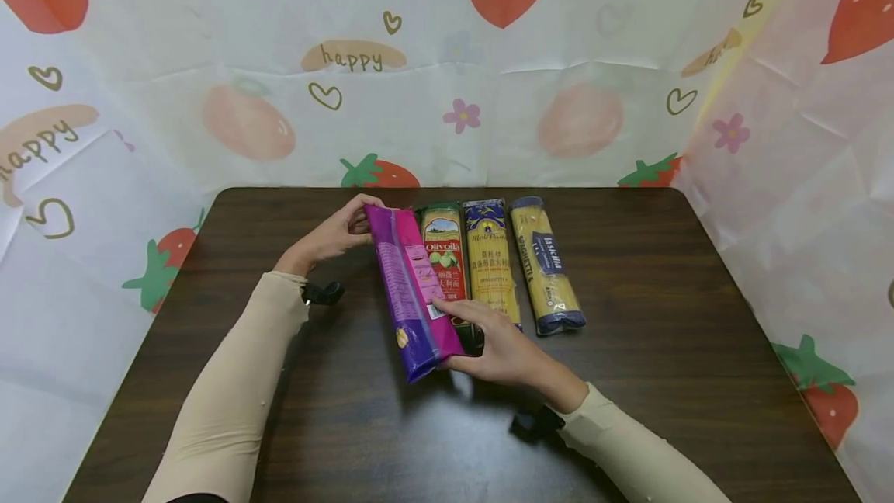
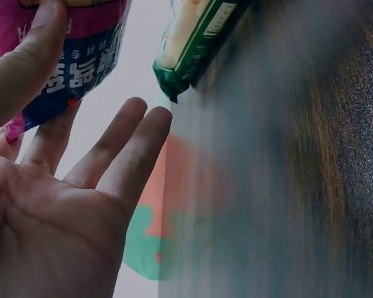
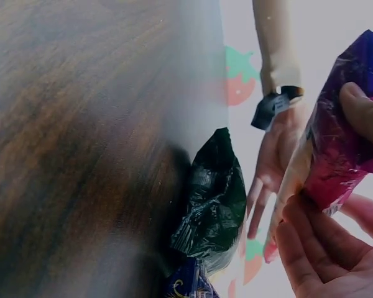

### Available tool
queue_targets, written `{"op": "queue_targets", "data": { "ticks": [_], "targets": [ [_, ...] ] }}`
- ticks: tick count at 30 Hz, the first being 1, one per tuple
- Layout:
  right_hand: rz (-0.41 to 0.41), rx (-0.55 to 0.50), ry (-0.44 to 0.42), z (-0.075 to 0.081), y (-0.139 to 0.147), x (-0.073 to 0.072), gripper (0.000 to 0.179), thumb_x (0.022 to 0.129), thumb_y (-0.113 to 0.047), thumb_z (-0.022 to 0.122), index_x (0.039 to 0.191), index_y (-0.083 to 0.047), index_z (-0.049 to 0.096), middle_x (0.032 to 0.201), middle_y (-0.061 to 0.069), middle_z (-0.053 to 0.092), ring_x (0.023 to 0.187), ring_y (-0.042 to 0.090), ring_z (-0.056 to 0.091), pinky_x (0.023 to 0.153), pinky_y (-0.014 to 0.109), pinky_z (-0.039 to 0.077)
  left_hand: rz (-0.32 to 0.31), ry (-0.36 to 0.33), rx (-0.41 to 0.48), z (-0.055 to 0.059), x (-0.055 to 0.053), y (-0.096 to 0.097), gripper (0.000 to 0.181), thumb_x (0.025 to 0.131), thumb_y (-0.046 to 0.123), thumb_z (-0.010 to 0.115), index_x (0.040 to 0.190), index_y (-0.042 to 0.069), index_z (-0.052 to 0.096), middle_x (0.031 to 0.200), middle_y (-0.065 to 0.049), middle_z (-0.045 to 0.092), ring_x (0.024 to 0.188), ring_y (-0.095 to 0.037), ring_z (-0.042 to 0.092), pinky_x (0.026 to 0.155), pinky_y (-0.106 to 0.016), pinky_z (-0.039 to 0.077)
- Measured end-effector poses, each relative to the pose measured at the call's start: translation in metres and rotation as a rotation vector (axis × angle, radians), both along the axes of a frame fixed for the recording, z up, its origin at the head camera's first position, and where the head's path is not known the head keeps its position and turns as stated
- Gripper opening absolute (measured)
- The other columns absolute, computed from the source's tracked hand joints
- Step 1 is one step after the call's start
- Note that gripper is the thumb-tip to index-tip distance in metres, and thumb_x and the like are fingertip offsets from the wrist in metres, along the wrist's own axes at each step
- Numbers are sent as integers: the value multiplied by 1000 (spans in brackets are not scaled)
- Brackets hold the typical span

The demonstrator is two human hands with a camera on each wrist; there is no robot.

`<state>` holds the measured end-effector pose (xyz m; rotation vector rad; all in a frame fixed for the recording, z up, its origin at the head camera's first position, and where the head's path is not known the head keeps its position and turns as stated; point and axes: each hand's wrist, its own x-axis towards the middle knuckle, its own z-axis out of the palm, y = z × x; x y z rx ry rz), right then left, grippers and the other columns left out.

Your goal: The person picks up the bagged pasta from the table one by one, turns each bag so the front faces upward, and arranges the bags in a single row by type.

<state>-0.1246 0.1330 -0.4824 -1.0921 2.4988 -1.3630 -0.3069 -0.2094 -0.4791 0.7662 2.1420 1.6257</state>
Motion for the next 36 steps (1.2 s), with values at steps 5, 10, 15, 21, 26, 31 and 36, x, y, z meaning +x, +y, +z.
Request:
{"op": "queue_targets", "data": {
  "ticks": [5, 10, 15, 21, 26, 31, 36],
  "targets": [
    [19, -37, -3, -2, 1, 0, 87, 88, -19, 90, 163, -14, 47, 154, 13, 58, 136, 28, 57, 112, 55, 47, 8, -2, 10, -1, 0, 1, 59, 105, -14, 56, 155, 2, 29, 145, -21, 50, 131, -19, 58, 97, -38, 56],
    [44, -87, 5, -5, 0, -1, 85, 90, -18, 89, 164, -13, 46, 153, 10, 53, 135, 26, 54, 108, 53, 52, 49, -26, 44, -3, 1, 3, 67, 107, -8, 57, 161, 10, 23, 146, -21, 51, 129, -17, 61, 100, -43, 57],
    [16, -107, 24, -6, -3, -2, 83, 90, -19, 89, 163, -16, 49, 154, 9, 45, 139, 26, 44, 110, 50, 50, 86, -51, 92, -5, 3, 9, 57, 108, -2, 60, 157, 2, 31, 148, -18, 52, 126, -12, 62, 104, -49, 57],
    [1, -142, 20, -1, -3, -1, 83, 91, -18, 88, 163, -14, 48, 144, 9, 56, 125, 25, 57, 102, 46, 55, 132, -114, 158, -7, 5, 15, 47, 109, -2, 58, 151, -1, 38, 143, -10, 55, 115, -10, 69, 106, -61, 51],
    [-17, -190, 18, -3, -4, -2, 81, 90, -14, 88, 162, -14, 51, 140, 7, 62, 113, 21, 63, 95, 43, 58, 173, -149, 178, -3, 7, 17, 48, 108, 3, 62, 152, 5, 42, 142, -10, 55, 112, -16, 71, 105, -63, 52],
    [-42, -212, 56, -3, -3, -4, 74, 89, -13, 90, 155, -14, 59, 136, 6, 66, 106, 25, 64, 89, 43, 57, 201, -161, 164, 0, 10, 18, 48, 108, 10, 65, 151, 7, 44, 148, -16, 51, 117, -19, 69, 107, -60, 52],
    [-39, -240, 77, -1, -3, -4, 73, 87, -8, 91, 154, -9, 60, 135, 8, 70, 102, 23, 67, 87, 45, 60, 246, -173, 145, -1, 11, 21, 49, 108, 14, 68, 149, 5, 44, 153, -19, 49, 116, -18, 68, 110, -56, 52]
  ]
}}
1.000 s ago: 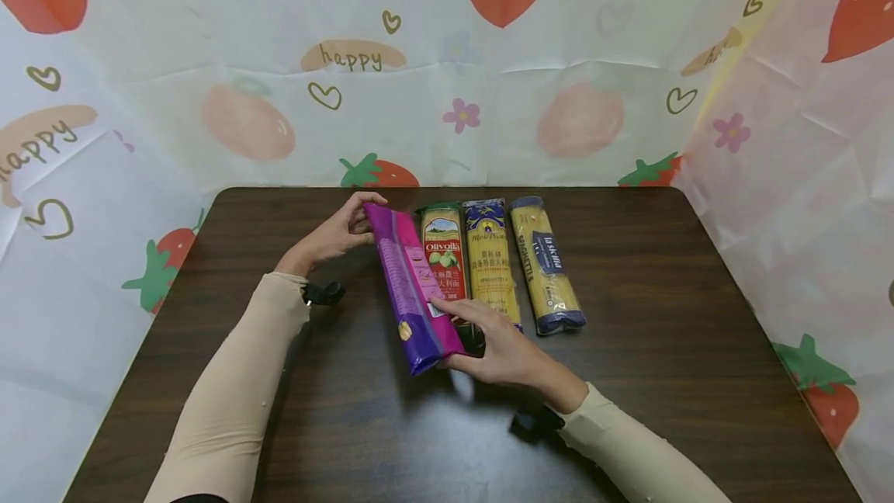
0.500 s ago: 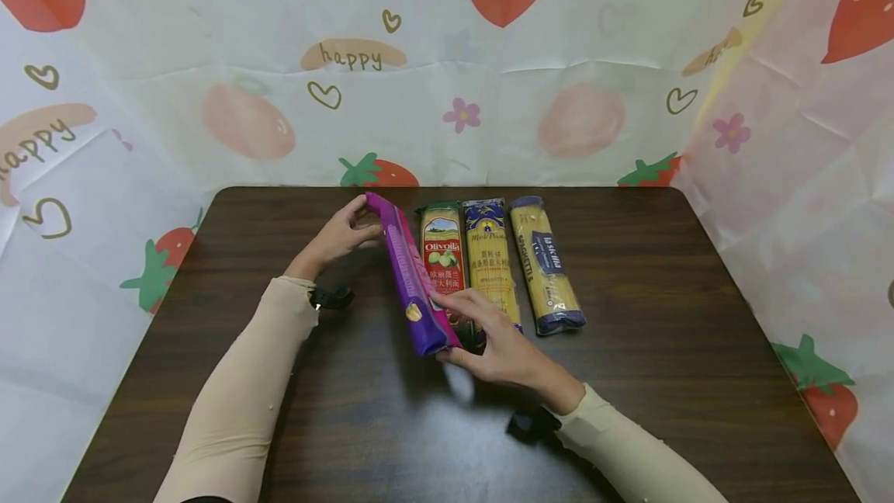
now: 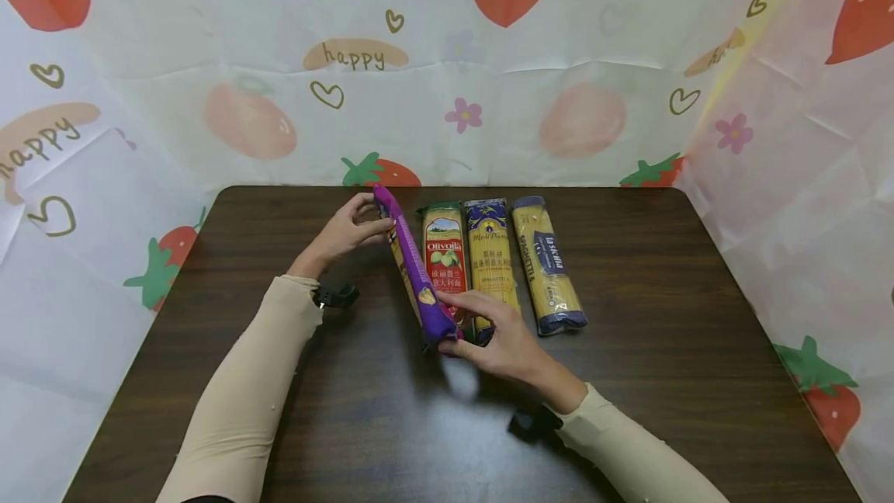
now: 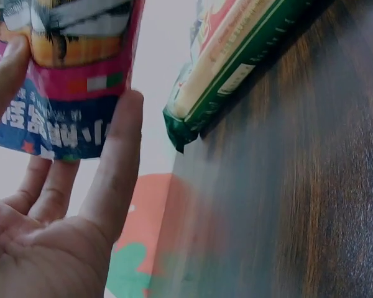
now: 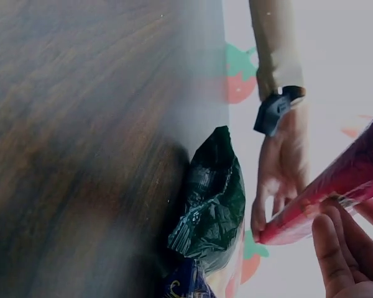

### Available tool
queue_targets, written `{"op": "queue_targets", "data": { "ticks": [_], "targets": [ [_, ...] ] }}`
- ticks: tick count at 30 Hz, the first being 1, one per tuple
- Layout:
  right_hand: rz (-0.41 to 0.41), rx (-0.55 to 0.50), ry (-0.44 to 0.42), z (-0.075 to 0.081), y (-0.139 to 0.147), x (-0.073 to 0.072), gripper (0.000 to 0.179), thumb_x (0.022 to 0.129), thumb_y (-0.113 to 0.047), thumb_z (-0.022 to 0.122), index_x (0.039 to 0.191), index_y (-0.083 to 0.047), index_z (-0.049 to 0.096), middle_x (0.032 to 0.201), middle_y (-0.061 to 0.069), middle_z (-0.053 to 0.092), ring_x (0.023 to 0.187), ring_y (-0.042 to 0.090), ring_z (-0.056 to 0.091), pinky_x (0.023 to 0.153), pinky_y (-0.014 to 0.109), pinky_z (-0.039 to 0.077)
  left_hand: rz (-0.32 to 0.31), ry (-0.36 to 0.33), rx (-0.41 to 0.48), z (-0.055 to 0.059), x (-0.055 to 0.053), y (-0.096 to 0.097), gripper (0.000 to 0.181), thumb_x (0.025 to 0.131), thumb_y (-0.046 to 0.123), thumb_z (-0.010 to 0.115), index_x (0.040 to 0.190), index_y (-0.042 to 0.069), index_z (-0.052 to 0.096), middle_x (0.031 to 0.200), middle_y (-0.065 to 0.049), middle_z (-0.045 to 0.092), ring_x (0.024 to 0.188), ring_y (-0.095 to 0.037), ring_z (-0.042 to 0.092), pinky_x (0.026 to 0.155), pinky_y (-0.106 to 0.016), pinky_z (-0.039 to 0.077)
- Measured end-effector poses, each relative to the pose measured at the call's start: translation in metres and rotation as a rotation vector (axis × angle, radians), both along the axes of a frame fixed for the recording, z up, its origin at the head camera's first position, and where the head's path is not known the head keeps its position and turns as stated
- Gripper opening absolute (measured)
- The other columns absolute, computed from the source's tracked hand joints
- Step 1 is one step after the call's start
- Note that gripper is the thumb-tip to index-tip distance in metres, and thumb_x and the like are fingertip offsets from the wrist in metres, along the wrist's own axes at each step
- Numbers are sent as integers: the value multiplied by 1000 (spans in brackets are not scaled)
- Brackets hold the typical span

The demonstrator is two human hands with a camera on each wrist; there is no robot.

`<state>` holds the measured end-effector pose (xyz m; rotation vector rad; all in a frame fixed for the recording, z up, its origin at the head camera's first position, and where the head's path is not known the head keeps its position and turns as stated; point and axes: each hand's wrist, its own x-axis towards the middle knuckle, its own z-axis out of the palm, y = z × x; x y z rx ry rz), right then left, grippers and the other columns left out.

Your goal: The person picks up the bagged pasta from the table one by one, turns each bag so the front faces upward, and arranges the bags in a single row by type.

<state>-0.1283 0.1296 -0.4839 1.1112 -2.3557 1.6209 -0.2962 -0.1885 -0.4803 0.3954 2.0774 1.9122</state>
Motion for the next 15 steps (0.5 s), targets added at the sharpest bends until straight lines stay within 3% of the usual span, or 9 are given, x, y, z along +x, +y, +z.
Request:
{"op": "queue_targets", "data": {
  "ticks": [4, 11, 15],
  "targets": [
    [11, -42, -45, 1, -1, 1, 86, 87, -4, 90, 162, -8, 48, 132, 13, 73, 107, 23, 72, 89, 45, 63, 27, -10, -30, 0, -1, 3, 50, 107, 14, 68, 150, 1, 44, 150, -22, 51, 117, -20, 68, 110, -56, 51],
    [40, -70, -99, 1, -2, 0, 102, 89, -2, 88, 171, -18, 29, 126, 15, 75, 113, 27, 74, 92, 44, 63, 36, 3, -123, -1, -2, 7, 62, 106, 20, 72, 156, 2, 41, 147, -28, 57, 125, -34, 65, 112, -58, 50],
    [93, -93, -128, -1, -1, -1, 102, 91, 0, 84, 172, -18, 25, 142, 18, 66, 123, 30, 71, 96, 44, 62, 7, 18, -147, -1, -2, 6, 62, 108, 18, 69, 160, 3, 39, 149, -31, 57, 125, -40, 65, 112, -60, 49]
  ]
}}
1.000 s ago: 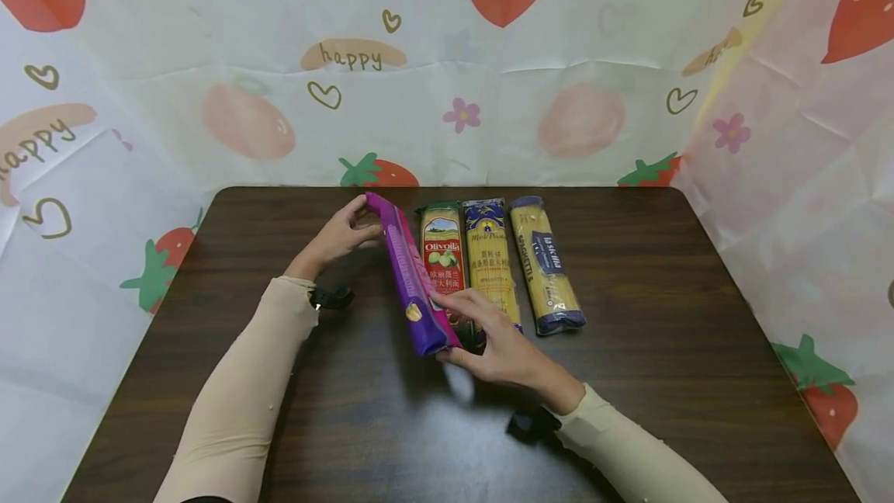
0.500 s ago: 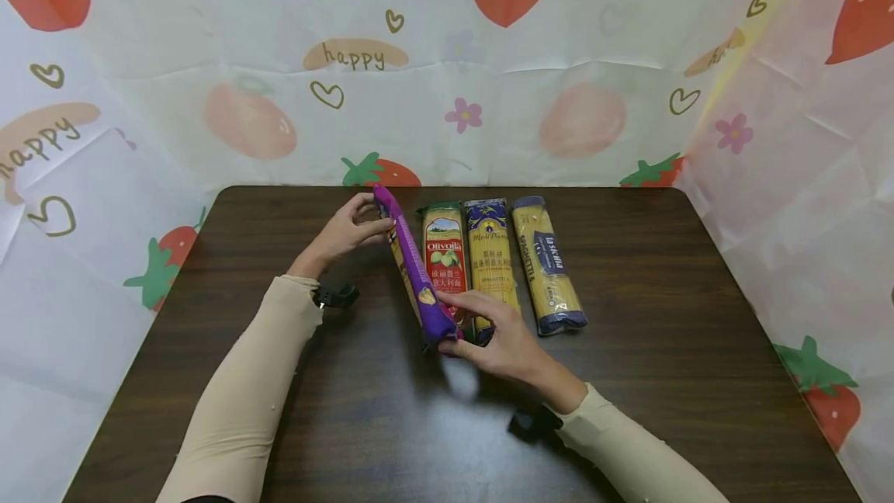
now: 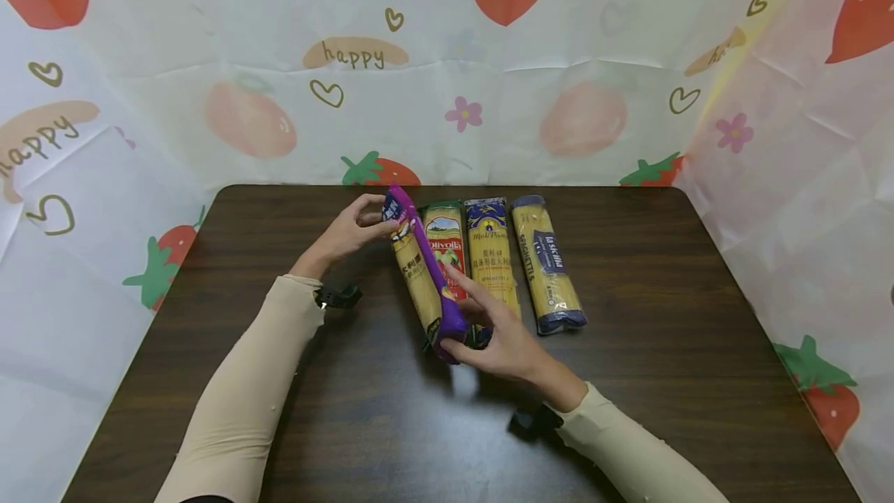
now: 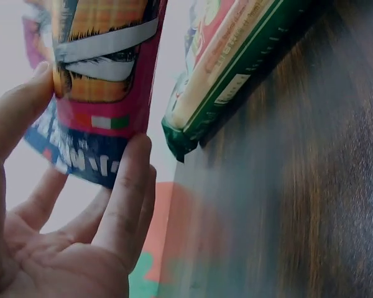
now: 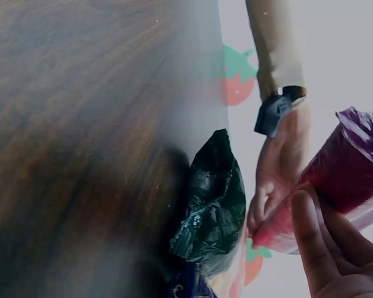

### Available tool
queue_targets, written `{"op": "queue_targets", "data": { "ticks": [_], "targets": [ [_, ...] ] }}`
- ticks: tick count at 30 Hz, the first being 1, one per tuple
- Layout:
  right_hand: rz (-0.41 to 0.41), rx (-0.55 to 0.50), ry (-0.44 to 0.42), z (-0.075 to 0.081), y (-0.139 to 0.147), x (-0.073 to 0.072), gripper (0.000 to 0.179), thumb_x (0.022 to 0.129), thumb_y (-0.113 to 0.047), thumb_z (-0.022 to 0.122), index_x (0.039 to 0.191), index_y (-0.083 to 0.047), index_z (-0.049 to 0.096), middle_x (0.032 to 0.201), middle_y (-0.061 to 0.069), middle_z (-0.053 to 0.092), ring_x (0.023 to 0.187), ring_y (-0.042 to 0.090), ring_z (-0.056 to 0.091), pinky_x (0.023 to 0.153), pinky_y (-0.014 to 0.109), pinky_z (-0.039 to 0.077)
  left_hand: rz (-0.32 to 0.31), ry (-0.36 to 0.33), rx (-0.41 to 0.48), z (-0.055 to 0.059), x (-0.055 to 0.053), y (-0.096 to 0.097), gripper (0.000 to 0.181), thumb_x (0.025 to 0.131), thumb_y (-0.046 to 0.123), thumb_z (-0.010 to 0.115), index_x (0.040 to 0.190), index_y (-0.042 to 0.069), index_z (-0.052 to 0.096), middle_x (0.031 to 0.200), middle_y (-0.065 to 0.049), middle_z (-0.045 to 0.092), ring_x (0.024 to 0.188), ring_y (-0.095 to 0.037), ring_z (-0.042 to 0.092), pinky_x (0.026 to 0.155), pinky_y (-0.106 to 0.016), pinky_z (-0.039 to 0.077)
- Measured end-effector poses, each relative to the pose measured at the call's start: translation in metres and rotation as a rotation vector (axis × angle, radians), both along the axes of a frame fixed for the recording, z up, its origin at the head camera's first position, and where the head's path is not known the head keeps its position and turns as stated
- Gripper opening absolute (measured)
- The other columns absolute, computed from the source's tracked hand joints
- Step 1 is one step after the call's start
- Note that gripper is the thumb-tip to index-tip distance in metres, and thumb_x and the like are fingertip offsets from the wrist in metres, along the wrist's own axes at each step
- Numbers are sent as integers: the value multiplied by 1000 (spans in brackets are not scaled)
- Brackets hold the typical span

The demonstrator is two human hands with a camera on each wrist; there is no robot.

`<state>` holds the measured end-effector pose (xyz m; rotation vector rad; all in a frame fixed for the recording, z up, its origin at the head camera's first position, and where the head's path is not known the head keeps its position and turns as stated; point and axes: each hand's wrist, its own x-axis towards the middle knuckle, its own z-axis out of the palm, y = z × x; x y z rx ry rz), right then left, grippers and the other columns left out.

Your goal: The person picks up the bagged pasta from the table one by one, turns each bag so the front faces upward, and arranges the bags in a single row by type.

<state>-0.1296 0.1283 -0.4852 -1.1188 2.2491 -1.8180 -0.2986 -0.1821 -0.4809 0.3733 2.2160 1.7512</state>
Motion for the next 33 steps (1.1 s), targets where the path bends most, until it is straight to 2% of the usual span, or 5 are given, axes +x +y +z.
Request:
{"op": "queue_targets", "data": {
  "ticks": [5, 11, 16, 26, 33],
  "targets": [
    [35, -49, -93, -1, 1, 1, 99, 94, 3, 78, 173, -22, 24, 152, 20, 55, 125, 33, 67, 90, 45, 64, -58, 12, -4, 1, -1, -4, 60, 110, 12, 64, 163, 2, 38, 153, -32, 53, 128, -44, 62, 115, -63, 45],
    [20, -85, -144, -1, 1, 1, 90, 95, 4, 76, 169, -21, 31, 131, 19, 65, 110, 29, 72, 87, 43, 64, -62, -32, -6, -2, 0, -12, 62, 110, 17, 65, 164, 0, 37, 161, -30, 45, 144, -46, 49, 121, -61, 39],
    [22, -122, -169, -1, 1, 2, 85, 95, 3, 74, 166, -17, 34, 118, 22, 69, 102, 28, 74, 83, 43, 64, -87, -79, 78, -6, 0, -18, 61, 112, 15, 61, 164, 1, 34, 164, -27, 38, 148, -43, 43, 124, -58, 36],
    [8, -164, -193, 1, -1, 5, 82, 94, 1, 76, 165, -16, 38, 126, 24, 66, 103, 29, 74, 83, 45, 65, -144, -215, 234, -5, 4, -22, 61, 114, 13, 53, 166, 23, 22, 151, -29, 48, 121, -26, 70, 119, -65, 39],
    [-58, -107, -142, 4, -3, 3, 87, 92, 2, 82, 166, -20, 42, 152, 14, 56, 122, 29, 68, 96, 42, 62, -56, -205, 271, -4, 6, -20, 55, 114, 18, 56, 161, 25, 29, 142, -23, 54, 110, -25, 73, 106, -57, 55]
  ]
}}
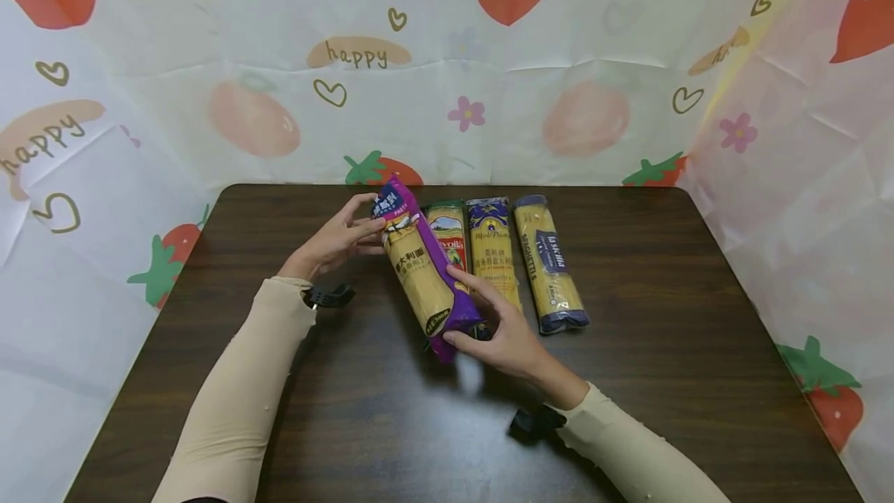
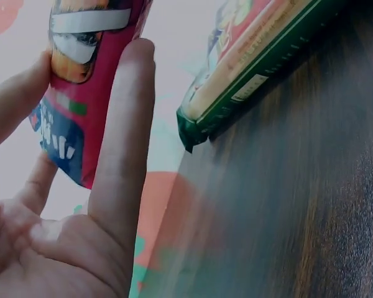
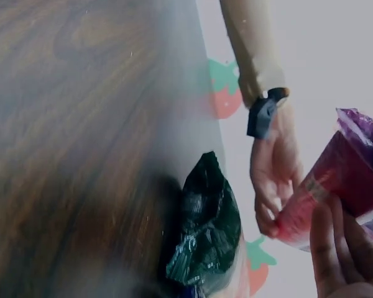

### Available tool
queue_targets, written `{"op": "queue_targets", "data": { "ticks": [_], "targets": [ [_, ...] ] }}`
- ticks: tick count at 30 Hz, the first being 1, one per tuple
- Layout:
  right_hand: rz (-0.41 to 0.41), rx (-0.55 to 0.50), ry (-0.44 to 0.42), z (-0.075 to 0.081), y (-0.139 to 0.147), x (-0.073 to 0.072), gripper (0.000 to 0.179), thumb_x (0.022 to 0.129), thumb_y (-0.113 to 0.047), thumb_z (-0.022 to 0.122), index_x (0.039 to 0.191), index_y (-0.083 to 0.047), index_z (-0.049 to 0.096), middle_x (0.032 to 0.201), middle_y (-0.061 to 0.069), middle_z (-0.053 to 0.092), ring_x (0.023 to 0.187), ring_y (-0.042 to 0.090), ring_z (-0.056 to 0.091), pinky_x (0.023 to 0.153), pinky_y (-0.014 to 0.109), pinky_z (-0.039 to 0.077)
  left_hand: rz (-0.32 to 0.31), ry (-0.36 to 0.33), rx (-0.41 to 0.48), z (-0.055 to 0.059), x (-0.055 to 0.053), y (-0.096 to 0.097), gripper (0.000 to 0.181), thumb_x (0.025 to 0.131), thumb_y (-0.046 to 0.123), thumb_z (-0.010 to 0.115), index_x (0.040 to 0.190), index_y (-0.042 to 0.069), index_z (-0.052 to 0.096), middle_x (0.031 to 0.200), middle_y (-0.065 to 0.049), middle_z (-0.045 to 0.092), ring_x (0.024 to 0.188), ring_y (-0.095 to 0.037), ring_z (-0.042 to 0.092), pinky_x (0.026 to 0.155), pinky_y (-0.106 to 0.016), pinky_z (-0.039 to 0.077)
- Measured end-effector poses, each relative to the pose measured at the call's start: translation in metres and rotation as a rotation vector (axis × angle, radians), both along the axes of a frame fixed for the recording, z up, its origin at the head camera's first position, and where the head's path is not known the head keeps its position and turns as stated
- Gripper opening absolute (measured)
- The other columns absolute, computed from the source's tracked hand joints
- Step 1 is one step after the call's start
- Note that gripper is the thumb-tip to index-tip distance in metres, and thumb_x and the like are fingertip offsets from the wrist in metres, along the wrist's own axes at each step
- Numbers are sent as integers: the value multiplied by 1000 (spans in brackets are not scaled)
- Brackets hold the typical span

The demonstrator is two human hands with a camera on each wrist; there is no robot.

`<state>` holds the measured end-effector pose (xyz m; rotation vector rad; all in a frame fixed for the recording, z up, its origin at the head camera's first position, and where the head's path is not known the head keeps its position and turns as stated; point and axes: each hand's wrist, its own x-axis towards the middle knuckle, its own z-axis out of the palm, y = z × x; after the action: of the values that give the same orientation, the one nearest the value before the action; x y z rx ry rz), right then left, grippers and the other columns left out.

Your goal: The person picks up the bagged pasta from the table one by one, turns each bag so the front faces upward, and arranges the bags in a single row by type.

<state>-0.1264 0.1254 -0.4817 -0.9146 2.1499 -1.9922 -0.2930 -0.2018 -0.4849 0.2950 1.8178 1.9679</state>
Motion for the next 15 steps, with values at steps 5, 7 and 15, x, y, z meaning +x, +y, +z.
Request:
{"op": "queue_targets", "data": {
  "ticks": [5, 7, 15],
  "targets": [
    [-88, 76, 7, 1, 1, -1, 84, 92, -3, 85, 164, -22, 46, 147, 11, 63, 124, 26, 69, 95, 41, 62, 64, 4, -13, 2, 0, -3, 58, 112, 20, 60, 162, 21, 30, 146, -26, 51, 107, -23, 74, 94, -43, 63],
    [-109, 108, -1, 1, 1, -1, 85, 92, -5, 86, 164, -21, 46, 143, 11, 67, 123, 25, 70, 94, 40, 62, 89, 4, -27, 3, 0, -3, 61, 111, 20, 62, 163, 18, 30, 148, -27, 50, 106, -22, 74, 93, -40, 63],
    [-125, 202, -68, 0, -3, -2, 92, 87, -10, 92, 165, -14, 43, 143, 18, 67, 128, 28, 69, 101, 35, 58, 172, 21, -65, 8, 2, -1, 59, 109, 19, 66, 157, 13, 33, 138, -23, 56, 97, -19, 75, 86, -34, 63]
  ]
}}
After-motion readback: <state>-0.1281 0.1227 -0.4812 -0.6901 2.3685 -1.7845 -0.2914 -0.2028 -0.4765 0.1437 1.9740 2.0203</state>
